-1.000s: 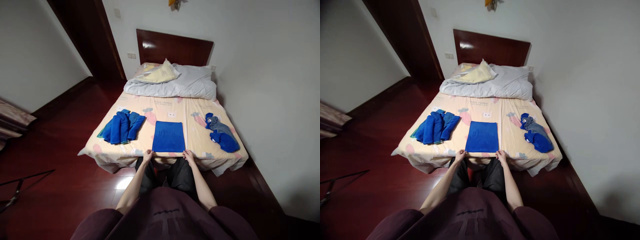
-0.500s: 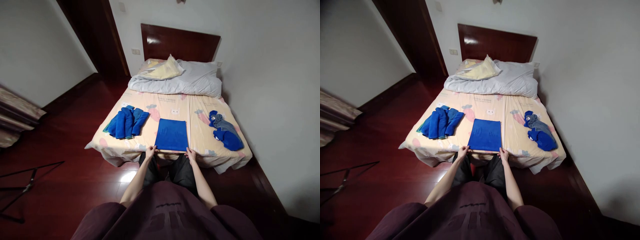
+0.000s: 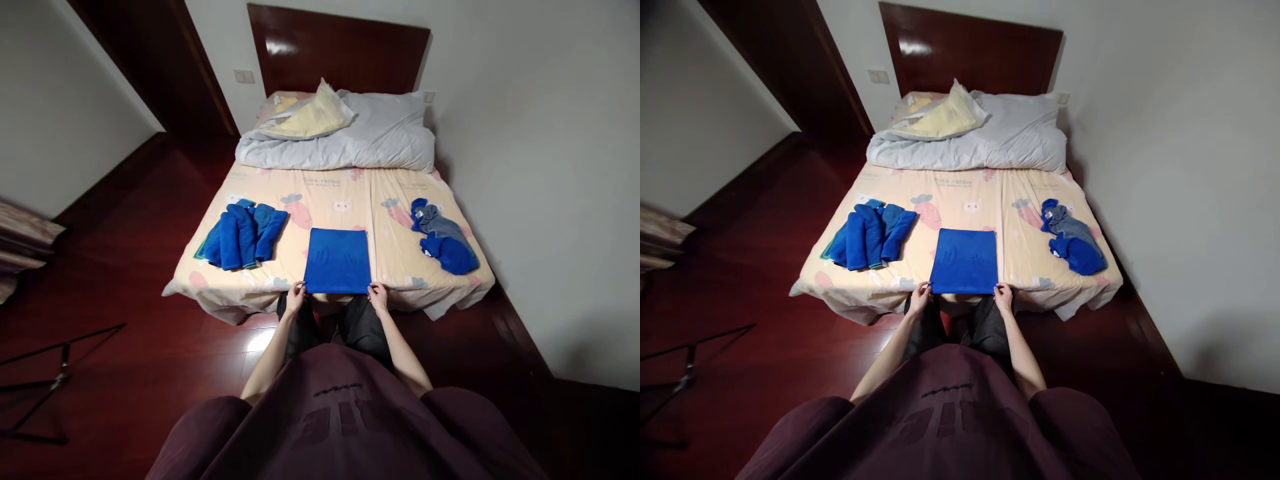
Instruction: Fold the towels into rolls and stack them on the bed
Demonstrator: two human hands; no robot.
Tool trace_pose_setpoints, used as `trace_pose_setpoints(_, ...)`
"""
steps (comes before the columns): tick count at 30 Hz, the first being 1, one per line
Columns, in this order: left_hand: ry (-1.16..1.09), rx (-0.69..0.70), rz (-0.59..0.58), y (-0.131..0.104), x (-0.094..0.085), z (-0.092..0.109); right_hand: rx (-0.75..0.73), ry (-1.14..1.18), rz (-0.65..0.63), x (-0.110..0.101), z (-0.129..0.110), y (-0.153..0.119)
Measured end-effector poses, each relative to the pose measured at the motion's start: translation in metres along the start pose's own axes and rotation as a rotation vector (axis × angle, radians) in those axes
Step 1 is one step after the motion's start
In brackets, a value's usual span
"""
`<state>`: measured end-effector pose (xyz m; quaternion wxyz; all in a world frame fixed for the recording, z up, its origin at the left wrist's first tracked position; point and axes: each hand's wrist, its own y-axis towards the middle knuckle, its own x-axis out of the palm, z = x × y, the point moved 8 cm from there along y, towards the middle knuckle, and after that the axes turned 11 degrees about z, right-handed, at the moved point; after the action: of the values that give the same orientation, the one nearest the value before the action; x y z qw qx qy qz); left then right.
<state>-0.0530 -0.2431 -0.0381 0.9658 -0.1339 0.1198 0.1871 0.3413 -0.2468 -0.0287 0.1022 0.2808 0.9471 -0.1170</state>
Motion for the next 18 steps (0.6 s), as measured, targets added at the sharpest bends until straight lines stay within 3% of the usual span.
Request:
trace_pose_setpoints(10,-0.031,0.045,-0.043,0.009,0.001,0.011,-0.160,-0.088,-0.139,0.005,-0.024,0.004)
trace_pose_setpoints(18,0.004,0.109,-0.037,0.027,-0.001,0.025,-0.286,-0.178,-0.071,0.001,-0.040,0.018)
